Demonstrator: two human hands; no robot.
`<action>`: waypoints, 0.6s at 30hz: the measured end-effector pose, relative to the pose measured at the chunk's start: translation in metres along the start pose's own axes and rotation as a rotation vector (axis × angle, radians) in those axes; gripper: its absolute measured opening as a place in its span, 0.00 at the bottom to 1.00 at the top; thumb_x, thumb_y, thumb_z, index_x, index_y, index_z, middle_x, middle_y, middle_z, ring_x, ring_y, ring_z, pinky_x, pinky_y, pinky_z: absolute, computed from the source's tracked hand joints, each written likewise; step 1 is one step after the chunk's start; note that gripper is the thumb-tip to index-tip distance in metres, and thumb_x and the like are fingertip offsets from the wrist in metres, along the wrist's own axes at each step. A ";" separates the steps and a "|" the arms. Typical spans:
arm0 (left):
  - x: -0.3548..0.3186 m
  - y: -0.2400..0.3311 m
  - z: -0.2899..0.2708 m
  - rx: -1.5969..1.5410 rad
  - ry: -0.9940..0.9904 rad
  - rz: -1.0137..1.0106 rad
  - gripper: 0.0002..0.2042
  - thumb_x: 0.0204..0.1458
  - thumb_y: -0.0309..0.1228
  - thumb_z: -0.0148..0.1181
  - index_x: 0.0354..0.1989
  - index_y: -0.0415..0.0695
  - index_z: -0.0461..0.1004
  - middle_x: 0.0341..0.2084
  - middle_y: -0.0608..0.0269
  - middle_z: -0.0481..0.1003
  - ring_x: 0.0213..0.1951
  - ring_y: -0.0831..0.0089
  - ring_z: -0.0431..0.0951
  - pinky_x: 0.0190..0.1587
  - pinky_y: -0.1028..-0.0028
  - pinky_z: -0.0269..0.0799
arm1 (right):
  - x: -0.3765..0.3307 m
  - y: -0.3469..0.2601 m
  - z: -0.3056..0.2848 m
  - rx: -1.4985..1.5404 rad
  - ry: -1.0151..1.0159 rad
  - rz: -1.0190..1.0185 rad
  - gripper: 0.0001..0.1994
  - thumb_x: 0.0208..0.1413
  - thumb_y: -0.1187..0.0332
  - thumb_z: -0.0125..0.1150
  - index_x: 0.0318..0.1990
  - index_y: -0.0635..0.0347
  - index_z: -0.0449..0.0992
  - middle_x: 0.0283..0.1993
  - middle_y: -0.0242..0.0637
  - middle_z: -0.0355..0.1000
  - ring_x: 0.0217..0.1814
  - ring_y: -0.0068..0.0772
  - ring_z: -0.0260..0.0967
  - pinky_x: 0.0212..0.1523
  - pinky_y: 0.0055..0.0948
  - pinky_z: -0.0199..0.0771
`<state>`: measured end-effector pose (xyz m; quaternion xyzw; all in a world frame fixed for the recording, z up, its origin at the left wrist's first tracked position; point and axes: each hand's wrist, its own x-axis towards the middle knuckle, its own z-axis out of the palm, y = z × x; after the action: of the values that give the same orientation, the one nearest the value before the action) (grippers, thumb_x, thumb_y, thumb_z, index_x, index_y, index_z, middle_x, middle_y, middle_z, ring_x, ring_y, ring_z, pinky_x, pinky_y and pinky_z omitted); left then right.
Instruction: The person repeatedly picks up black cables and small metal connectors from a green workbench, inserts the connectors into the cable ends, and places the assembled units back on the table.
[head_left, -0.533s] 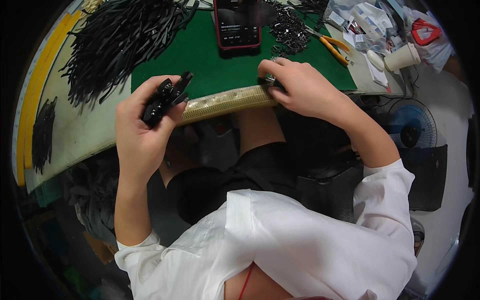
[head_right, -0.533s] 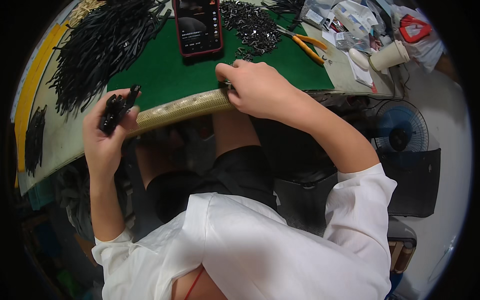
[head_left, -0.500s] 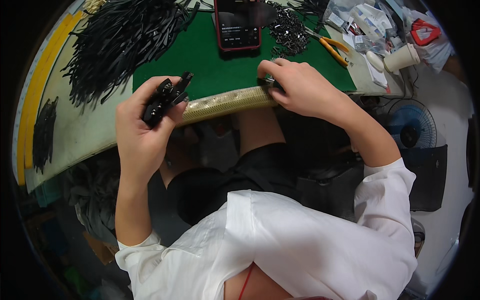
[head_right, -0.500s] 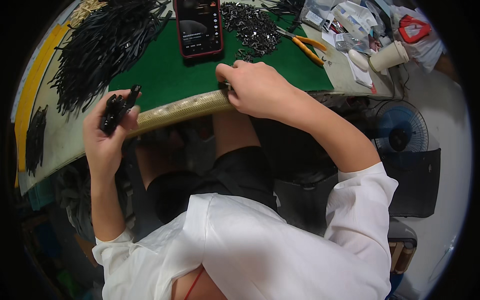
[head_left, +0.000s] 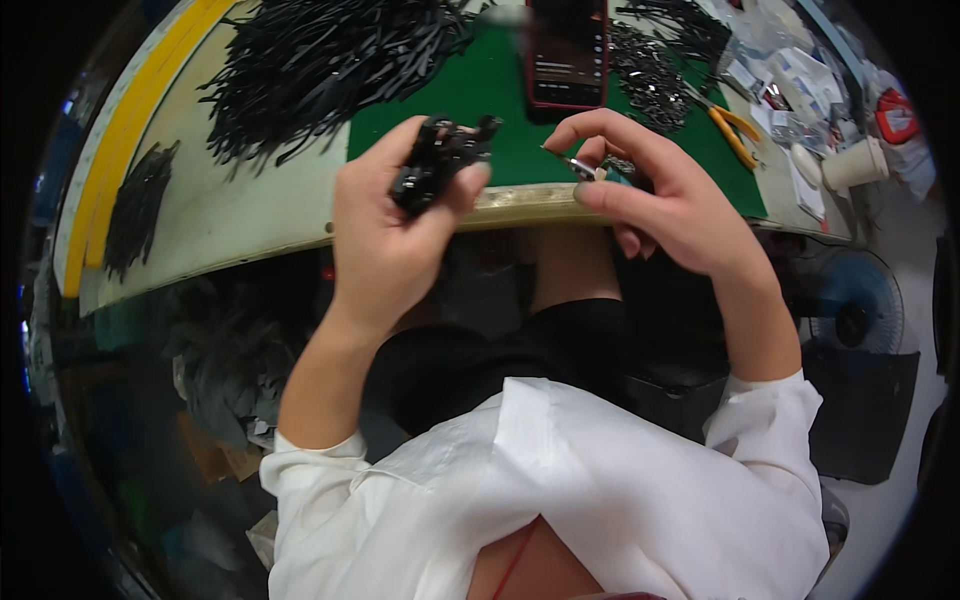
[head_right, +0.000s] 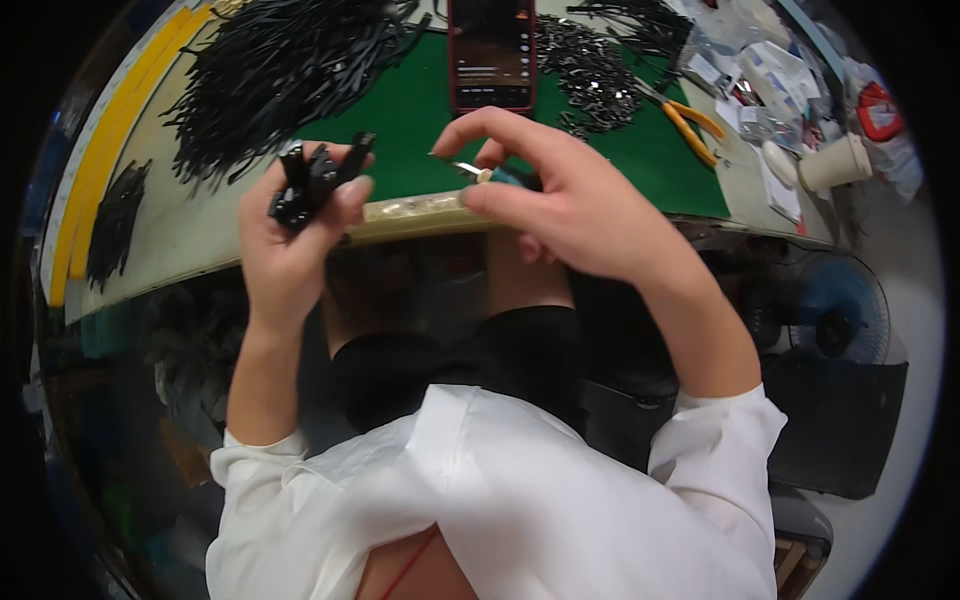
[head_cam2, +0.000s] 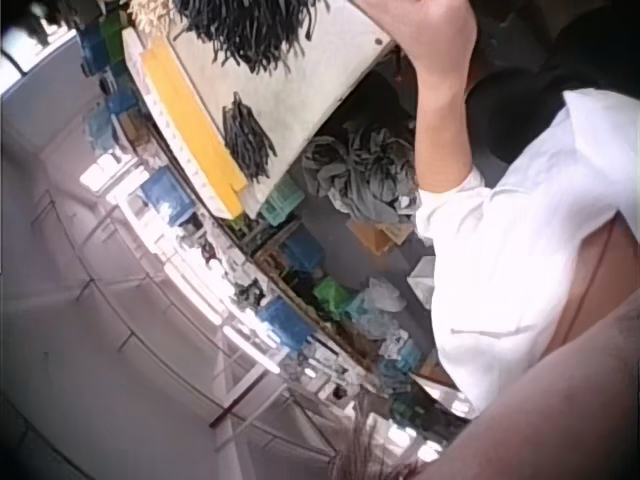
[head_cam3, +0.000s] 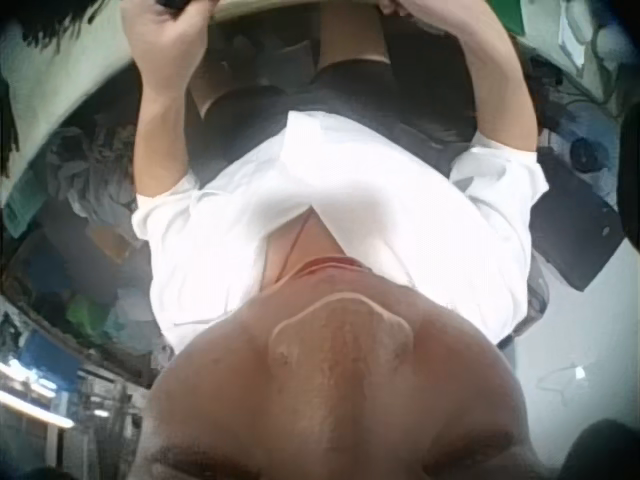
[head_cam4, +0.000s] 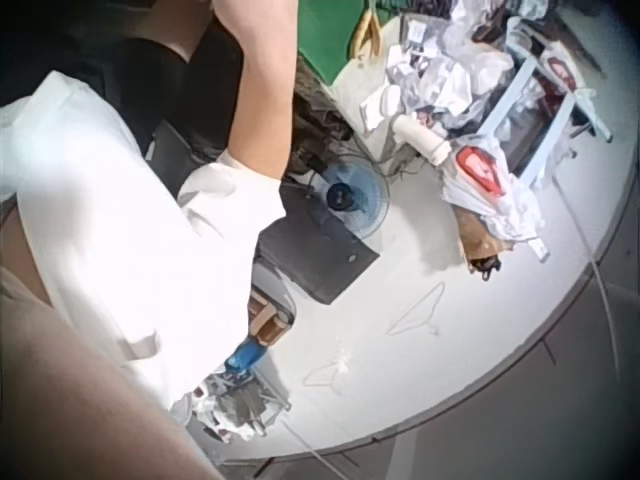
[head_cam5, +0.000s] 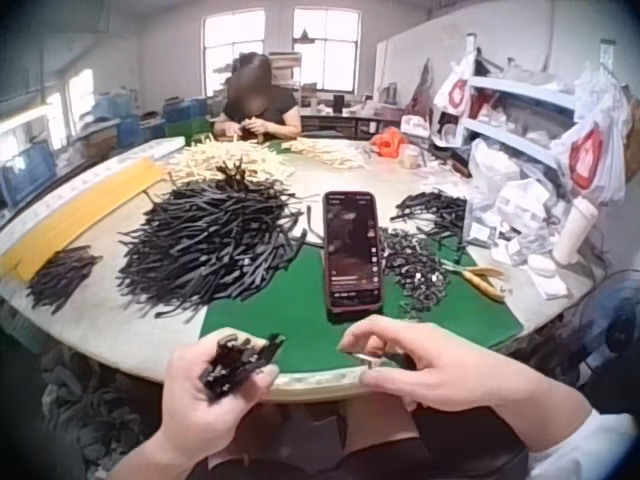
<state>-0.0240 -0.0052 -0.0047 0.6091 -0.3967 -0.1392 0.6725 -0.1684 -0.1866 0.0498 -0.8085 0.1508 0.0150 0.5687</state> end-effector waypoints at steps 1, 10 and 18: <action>0.001 0.000 0.002 0.000 -0.006 0.016 0.05 0.53 0.23 0.63 0.30 0.37 0.72 0.18 0.71 0.71 0.23 0.86 0.65 0.26 0.81 0.61 | -0.001 0.001 0.011 0.101 0.021 -0.091 0.16 0.59 0.69 0.60 0.54 0.54 0.72 0.40 0.31 0.66 0.26 0.14 0.67 0.23 0.16 0.68; 0.001 -0.006 0.001 0.314 0.044 0.306 0.12 0.45 0.16 0.61 0.40 0.36 0.76 0.27 0.58 0.78 0.27 0.72 0.79 0.32 0.78 0.72 | 0.005 0.003 0.045 0.330 0.086 -0.219 0.18 0.60 0.71 0.58 0.59 0.55 0.68 0.44 0.29 0.66 0.22 0.06 0.62 0.18 0.10 0.60; 0.002 -0.009 0.002 0.606 0.060 0.575 0.17 0.41 0.15 0.59 0.43 0.36 0.77 0.25 0.59 0.78 0.26 0.71 0.79 0.32 0.77 0.74 | 0.001 0.001 0.044 0.596 0.000 -0.065 0.14 0.66 0.65 0.54 0.55 0.56 0.66 0.36 0.31 0.70 0.19 0.13 0.64 0.19 0.15 0.63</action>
<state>-0.0219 -0.0102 -0.0121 0.6476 -0.5538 0.1949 0.4857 -0.1614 -0.1462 0.0334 -0.6104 0.1224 -0.0480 0.7811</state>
